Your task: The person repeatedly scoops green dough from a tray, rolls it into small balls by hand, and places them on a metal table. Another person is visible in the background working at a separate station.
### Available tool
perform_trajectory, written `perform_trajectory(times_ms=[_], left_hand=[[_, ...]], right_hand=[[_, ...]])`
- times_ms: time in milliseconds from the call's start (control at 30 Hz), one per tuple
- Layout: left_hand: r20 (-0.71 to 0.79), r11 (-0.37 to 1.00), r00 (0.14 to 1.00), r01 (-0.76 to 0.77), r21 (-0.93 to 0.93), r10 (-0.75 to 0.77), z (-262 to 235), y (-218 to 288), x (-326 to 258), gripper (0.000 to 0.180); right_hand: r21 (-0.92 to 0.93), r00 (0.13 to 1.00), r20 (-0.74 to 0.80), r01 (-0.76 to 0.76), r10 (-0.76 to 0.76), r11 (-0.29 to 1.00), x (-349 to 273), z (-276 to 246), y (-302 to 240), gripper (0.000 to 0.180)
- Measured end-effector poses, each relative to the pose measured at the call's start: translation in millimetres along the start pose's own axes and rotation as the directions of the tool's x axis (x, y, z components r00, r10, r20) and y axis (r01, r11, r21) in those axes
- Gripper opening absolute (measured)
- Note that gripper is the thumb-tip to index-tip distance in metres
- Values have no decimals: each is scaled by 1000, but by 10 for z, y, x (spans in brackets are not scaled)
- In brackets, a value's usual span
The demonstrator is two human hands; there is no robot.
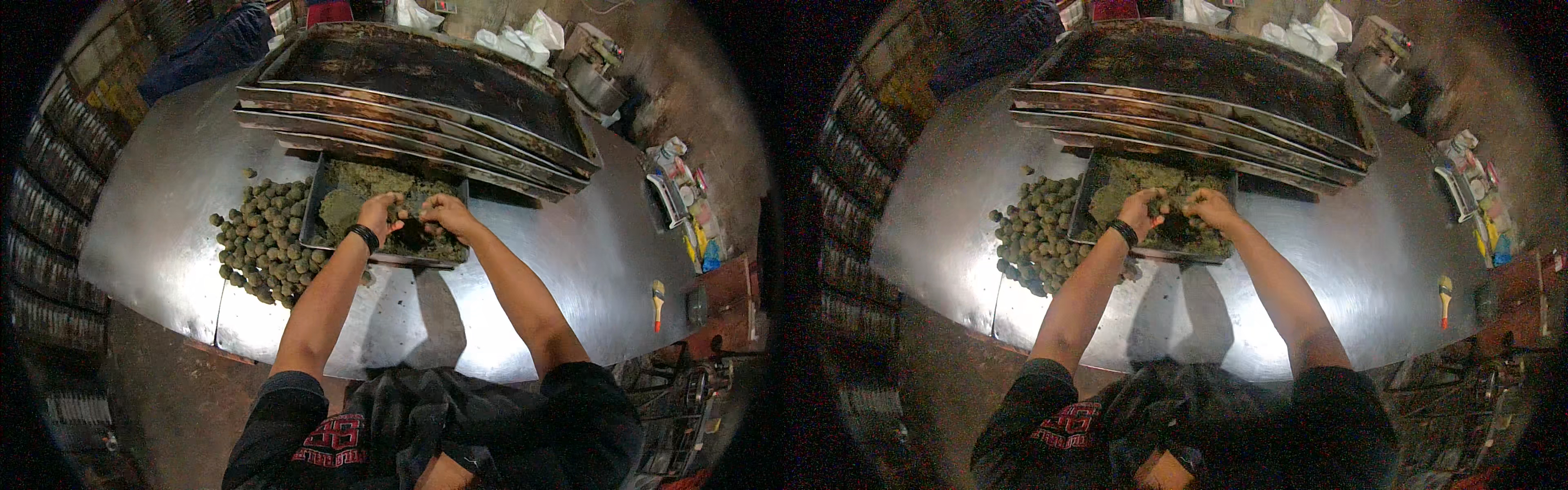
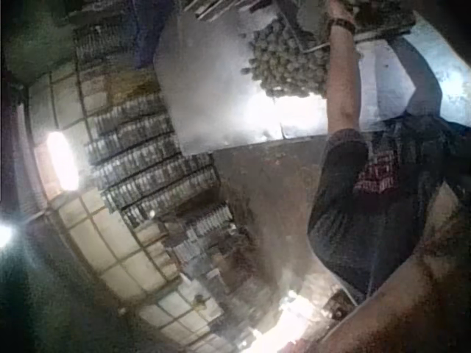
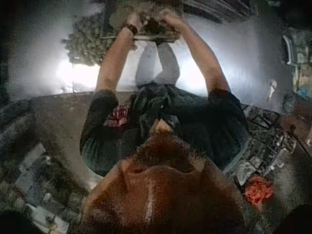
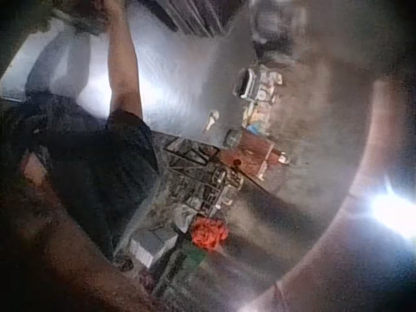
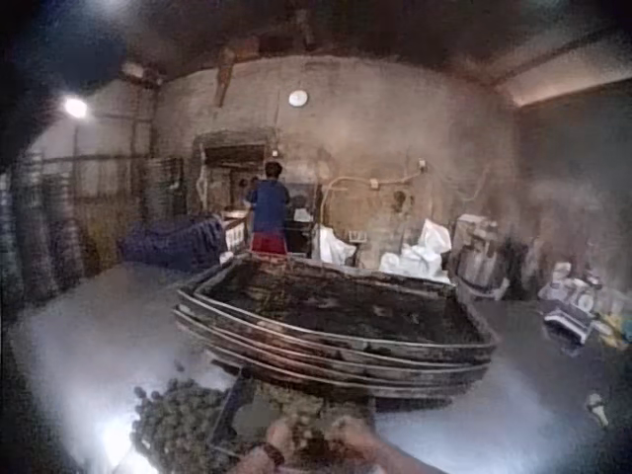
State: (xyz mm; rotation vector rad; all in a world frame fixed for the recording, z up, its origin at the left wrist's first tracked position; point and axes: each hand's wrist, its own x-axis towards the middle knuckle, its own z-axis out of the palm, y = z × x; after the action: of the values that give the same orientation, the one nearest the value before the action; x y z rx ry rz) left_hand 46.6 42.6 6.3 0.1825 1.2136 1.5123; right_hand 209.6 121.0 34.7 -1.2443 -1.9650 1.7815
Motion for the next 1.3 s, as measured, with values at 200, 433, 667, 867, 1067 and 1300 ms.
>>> perform_trajectory(times_ms=[200, 433, 667, 867, 1067, 1300], left_hand=[[157, 996, 986, 60, -62, -50, -176, 145, -19, 31], [-9, 975, 994, 108, -192, -112, -119, 255, 157, 25], [-51, 997, 996, 71, 28, -69, 109, 276, -82, 49], [11, 995, 1000, -30, 92, 29, 144, 243, -188, 38], [-328, 970, 913, -218, 110, 242, 256, 46, -326, 27], [-424, 988, 893, -154, 29, 152, 464, -246, -265, 43]], right_hand=[[-413, 932, -258, 131, -254, 901, 253, -54, 383, 15], [-86, 897, -440, 10, -47, 996, 217, 119, 179, 28], [-115, 679, -733, -171, 33, 978, -27, 471, 5, 64], [49, 876, -477, 106, -70, 993, -1, 314, 210, 39], [231, 949, -281, 210, -142, 950, -42, 150, 116, 35], [178, 940, -339, 88, -22, 980, 84, 160, 438, 42]])
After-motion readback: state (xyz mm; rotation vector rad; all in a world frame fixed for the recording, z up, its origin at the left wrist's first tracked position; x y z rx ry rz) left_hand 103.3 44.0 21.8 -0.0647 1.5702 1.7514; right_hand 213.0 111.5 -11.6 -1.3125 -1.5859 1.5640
